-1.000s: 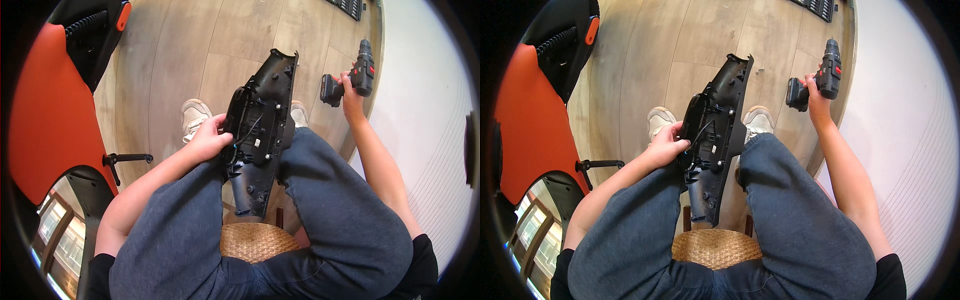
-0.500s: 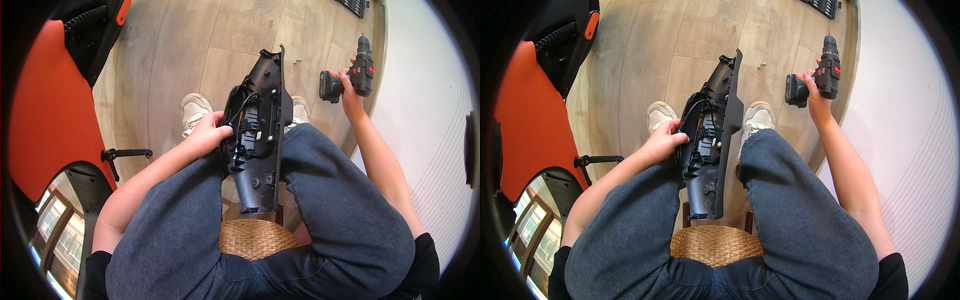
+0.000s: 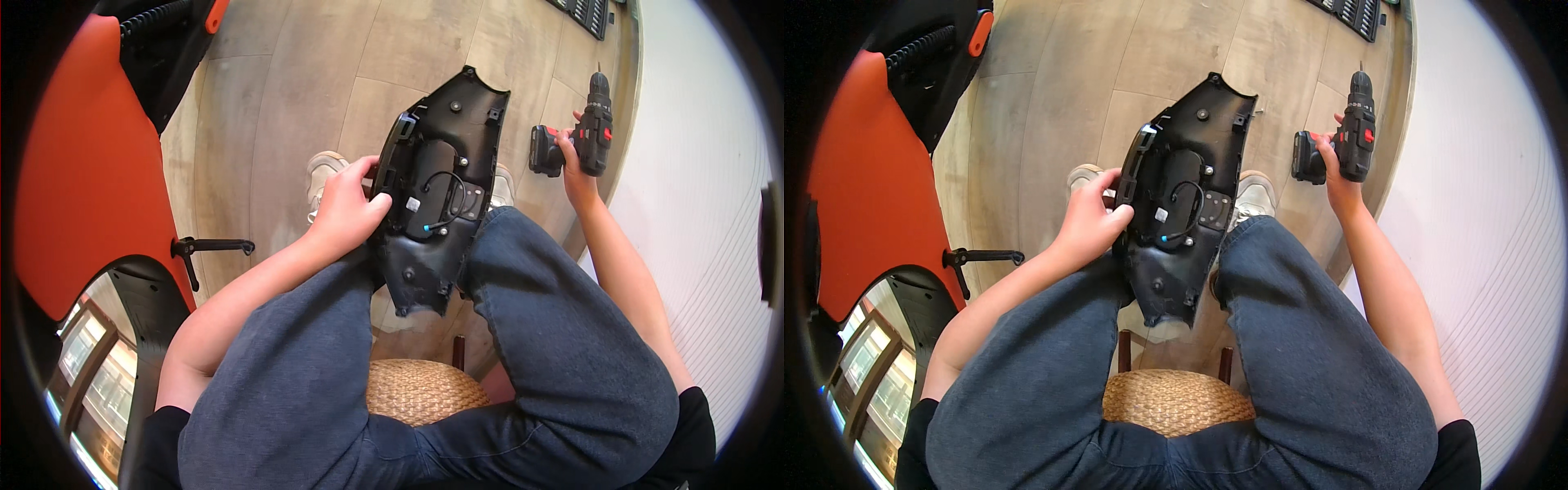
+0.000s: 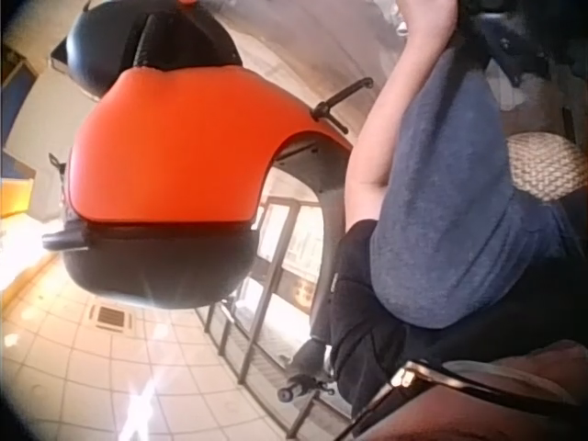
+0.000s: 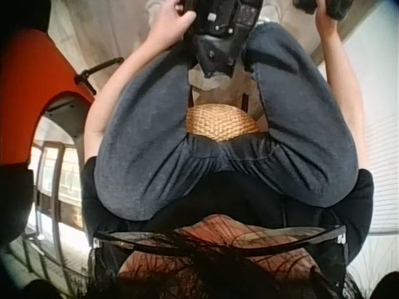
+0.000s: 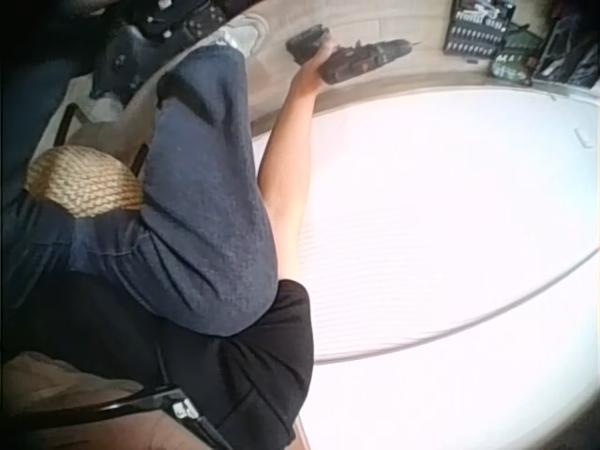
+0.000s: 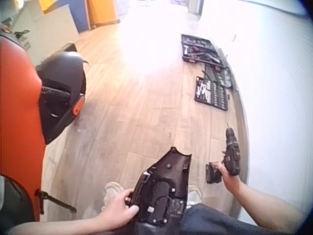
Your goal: The user is seen repairing a scooter's dashboard or instrument panel using a power drill.
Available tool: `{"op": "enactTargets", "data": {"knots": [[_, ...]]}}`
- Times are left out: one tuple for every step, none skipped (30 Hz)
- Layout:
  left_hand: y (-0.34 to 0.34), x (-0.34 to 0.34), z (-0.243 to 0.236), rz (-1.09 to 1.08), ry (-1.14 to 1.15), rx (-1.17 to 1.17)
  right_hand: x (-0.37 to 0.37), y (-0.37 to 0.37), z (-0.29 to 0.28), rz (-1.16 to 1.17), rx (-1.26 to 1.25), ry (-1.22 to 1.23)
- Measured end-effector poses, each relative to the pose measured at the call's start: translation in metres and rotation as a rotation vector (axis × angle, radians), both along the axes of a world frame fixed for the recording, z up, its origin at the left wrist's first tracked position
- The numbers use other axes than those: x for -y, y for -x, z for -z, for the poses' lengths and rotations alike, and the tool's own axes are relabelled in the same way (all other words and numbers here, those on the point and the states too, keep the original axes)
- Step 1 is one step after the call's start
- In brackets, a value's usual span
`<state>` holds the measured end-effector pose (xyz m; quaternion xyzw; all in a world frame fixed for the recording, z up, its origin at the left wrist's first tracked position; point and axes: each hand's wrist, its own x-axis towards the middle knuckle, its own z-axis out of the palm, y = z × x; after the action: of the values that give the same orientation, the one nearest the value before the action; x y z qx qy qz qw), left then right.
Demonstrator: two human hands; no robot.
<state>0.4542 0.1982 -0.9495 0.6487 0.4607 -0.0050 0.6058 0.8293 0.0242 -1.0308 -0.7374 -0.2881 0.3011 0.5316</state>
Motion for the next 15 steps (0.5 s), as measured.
{"op": "enactTargets", "data": {"knots": [[-0.001,-0.001,0.003,-0.001,-0.001,0.001,0.002,0.000,0.001,0.010,-0.003,-0.001],[-0.002,-0.001,0.007,0.005,-0.142,0.026,0.003,0.000,0.002,0.021,-0.005,-0.002],[-0.002,-0.002,0.010,0.012,-0.282,0.051,0.005,0.000,0.003,0.020,-0.004,-0.003],[-0.002,-0.003,0.013,0.011,-0.282,0.052,0.006,0.000,0.004,0.015,0.028,-0.001],[-0.002,-0.004,0.013,0.007,-0.302,0.040,0.007,0.002,0.003,0.011,0.058,0.003],[-0.002,-0.004,0.014,0.004,-0.322,0.028,0.008,0.005,0.002,0.011,0.056,0.004],[-0.002,-0.004,0.014,0.005,-0.321,0.026,0.009,0.010,0.003,0.008,0.093,0.001],[-0.002,-0.004,0.014,0.002,-0.311,0.011,0.009,0.011,0.001,0.005,0.132,-0.002],[-0.003,-0.004,0.014,-0.001,-0.300,-0.004,0.011,0.010,0.003,0.006,0.133,-0.002],[-0.003,-0.004,0.014,0.000,-0.300,-0.003,0.013,0.008,0.008,-0.008,0.169,0.017],[-0.003,-0.004,0.014,-0.016,-0.266,-0.013,0.014,0.009,0.008,-0.022,0.203,0.037],[-0.003,-0.003,0.014,-0.032,-0.233,-0.024,0.015,0.009,0.008,-0.021,0.203,0.038],[-0.002,-0.003,0.014,-0.031,-0.232,-0.024,0.015,0.010,0.009,-0.008,0.186,0.040],[-0.002,-0.003,0.014,-0.023,-0.233,-0.048,0.015,0.012,0.009,0.005,0.169,0.041],[-0.001,-0.004,0.014,-0.016,-0.235,-0.071,0.016,0.012,0.009,0.006,0.168,0.042]]}}
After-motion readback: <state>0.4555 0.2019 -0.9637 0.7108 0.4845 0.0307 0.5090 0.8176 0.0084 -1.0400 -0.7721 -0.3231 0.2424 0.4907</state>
